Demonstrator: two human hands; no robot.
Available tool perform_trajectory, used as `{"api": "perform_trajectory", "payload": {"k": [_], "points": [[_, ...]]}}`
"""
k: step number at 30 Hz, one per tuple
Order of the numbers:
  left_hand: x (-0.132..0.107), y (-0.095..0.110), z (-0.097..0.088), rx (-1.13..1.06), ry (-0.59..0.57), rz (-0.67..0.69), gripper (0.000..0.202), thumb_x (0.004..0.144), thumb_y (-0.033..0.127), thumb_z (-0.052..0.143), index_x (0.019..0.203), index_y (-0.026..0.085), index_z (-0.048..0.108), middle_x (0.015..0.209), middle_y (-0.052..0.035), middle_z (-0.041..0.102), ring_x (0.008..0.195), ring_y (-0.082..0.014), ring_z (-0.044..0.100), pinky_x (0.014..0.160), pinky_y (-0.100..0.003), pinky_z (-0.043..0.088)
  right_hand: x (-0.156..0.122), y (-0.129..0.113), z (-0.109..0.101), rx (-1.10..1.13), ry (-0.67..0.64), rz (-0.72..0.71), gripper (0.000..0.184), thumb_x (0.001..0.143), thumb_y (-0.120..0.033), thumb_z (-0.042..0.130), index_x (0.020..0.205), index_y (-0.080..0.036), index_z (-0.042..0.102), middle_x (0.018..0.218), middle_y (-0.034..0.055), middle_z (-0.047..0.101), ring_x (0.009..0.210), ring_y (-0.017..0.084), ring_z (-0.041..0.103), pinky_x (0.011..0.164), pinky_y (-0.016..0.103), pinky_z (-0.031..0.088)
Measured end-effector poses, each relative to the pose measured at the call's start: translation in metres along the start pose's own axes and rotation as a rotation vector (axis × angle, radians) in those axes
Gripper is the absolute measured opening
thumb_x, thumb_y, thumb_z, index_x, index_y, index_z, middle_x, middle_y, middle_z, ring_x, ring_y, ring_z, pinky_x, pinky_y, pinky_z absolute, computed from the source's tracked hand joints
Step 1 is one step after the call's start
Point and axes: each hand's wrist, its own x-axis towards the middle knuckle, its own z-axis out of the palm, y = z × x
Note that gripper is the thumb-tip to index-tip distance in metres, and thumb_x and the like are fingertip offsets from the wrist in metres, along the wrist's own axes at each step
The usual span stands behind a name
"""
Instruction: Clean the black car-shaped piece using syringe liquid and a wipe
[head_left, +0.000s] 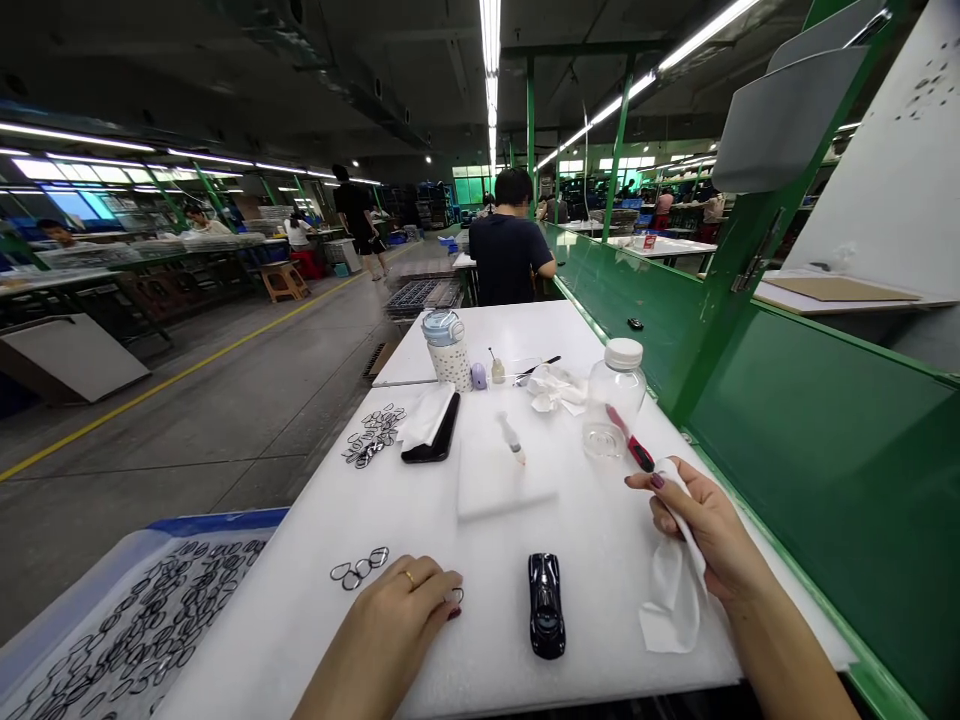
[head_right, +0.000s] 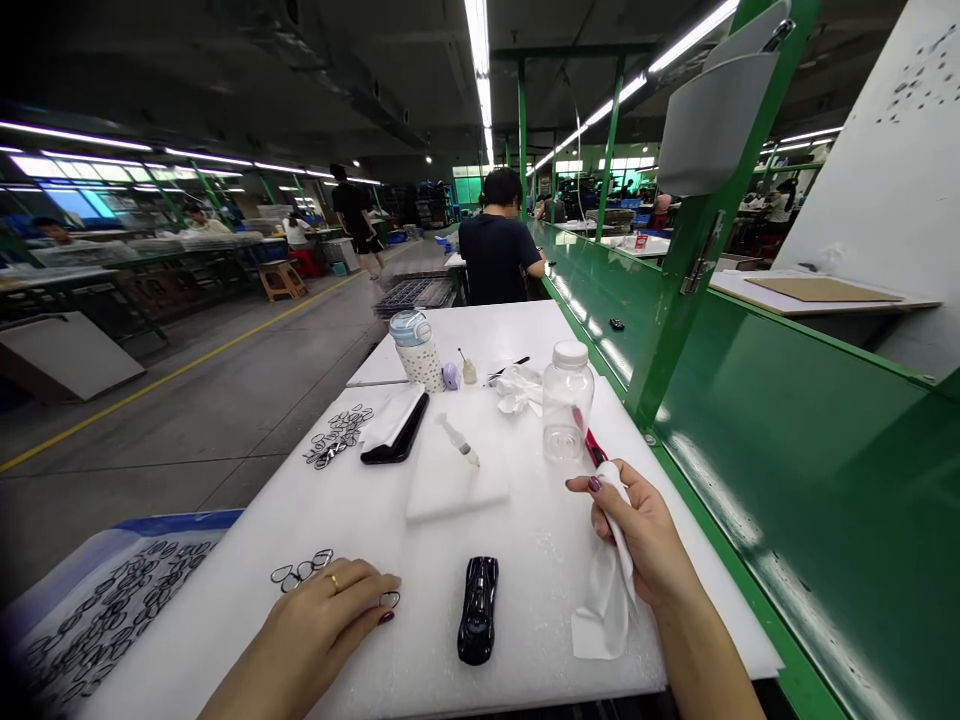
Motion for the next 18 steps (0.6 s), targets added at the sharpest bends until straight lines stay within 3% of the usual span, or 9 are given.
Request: {"api": "perform_trajectory", "payload": {"k": [7, 11, 15, 18], "points": [[0.01, 0.004, 0.003, 0.144, -0.103, 0.007, 0.026, 0.082, 0.005, 0.051, 0.068, 0.021, 0.066, 0.074, -0.0012, 0.065, 0.073, -0.0197, 0.063, 0.062, -0.028, 0.042, 0.002, 0.001, 0.003, -0.115, -0.095, 0.061, 0.041, 0.07, -0.045, 0.078, 0.086, -0.016, 0.054, 0.08, 0.0037, 0.066, 0.047, 0.004, 0.038, 0.046, 0.02, 0.027], [0.011, 0.006, 0.0, 0.146, -0.106, 0.036, 0.026, 0.082, 0.004, 0.05, 0.069, 0.021, 0.066, 0.077, -0.0015, 0.066, 0.075, -0.0205, 0.063, 0.063, -0.029, 0.044, 0.002, 0.002, 0.004, -0.109, -0.083, 0.035, 0.038, 0.073, -0.046, 0.075, 0.08, -0.016, 0.053, 0.076, 0.0024, 0.064, 0.046, 0.004, 0.037, 0.045, 0.021, 0.024], [0.002, 0.0, 0.004, 0.068, 0.028, 0.068, 0.025, 0.086, 0.009, 0.049, 0.081, 0.022, 0.07, 0.081, -0.0025, 0.068, 0.074, -0.0202, 0.064, 0.065, -0.03, 0.048, 0.002, 0.002, 0.003, -0.143, -0.102, 0.027, 0.04, 0.073, -0.05, 0.073, 0.073, -0.017, 0.05, 0.07, 0.0007, 0.06, 0.044, 0.005, 0.033, 0.045, 0.023, 0.02], [-0.005, -0.001, 0.008, -0.096, 0.222, 0.064, 0.018, 0.085, 0.017, 0.055, 0.09, 0.023, 0.072, 0.083, -0.0025, 0.07, 0.076, -0.0194, 0.066, 0.069, -0.029, 0.051, 0.004, 0.002, 0.001, -0.219, -0.133, 0.019, 0.041, 0.074, -0.052, 0.072, 0.072, -0.016, 0.052, 0.067, 0.0001, 0.059, 0.044, 0.005, 0.033, 0.046, 0.024, 0.02]]}}
